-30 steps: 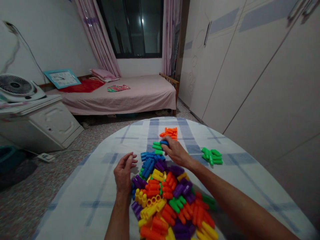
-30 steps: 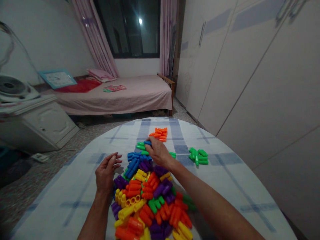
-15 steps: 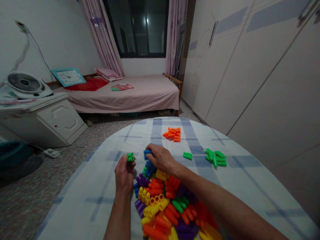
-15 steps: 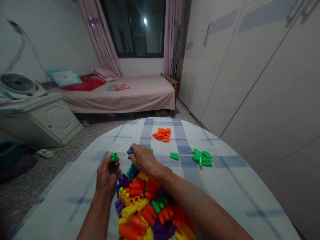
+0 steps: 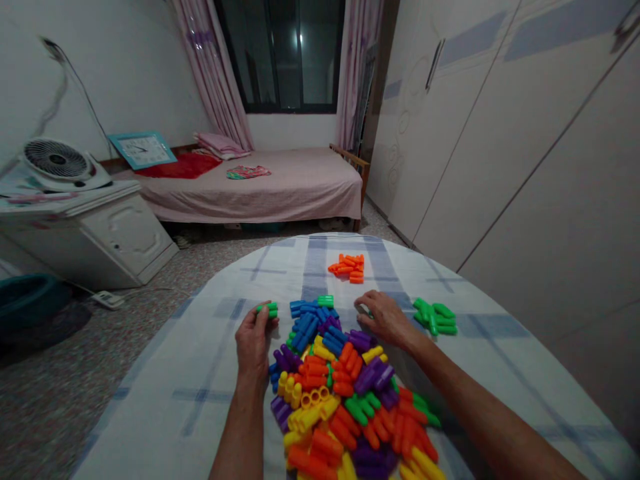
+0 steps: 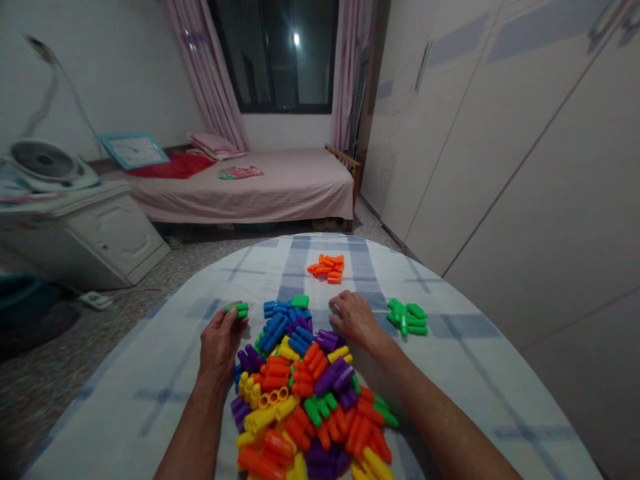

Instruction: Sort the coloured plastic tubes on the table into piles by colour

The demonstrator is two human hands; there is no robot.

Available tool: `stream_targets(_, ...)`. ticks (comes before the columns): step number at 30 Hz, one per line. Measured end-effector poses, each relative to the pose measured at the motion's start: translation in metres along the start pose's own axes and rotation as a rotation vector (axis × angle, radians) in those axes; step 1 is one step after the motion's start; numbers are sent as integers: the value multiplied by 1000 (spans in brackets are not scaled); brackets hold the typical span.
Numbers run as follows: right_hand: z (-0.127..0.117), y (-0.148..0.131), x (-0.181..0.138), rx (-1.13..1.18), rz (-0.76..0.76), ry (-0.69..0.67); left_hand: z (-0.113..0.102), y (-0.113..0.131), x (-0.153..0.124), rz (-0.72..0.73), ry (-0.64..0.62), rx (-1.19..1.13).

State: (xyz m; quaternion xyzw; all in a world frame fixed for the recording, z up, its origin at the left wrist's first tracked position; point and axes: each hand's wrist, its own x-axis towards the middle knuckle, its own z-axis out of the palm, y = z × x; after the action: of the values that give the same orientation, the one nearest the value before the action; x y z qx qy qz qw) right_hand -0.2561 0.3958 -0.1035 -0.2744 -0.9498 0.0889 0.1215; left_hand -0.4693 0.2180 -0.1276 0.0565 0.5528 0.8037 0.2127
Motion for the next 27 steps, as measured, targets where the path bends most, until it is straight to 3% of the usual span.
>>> stream_targets(4, 23, 18, -2, 8, 20, 146, -2, -3, 2, 19, -26, 25)
stream_targets(7, 26, 19, 14, 136, 82, 244, -1, -4, 1, 15, -64, 53)
stream_targets(9, 22, 12, 31, 247, 48, 240, -1, -3, -2, 12, -105, 98)
stream_targets(12, 15, -8, 53, 358, -113, 96, -1, -2, -5, 3, -161, 167)
stream_targets(16, 11, -34, 70, 295, -276, -151, -1, 0, -7, 1, -198, 186)
stream_targets(21, 7, -42, 78, 274, -83, -333, 4, 1, -8, 3, -214, 112)
stream_targets(27, 2, -37, 77, 371, 69, -333, 4, 1, -9, -2, -252, 108)
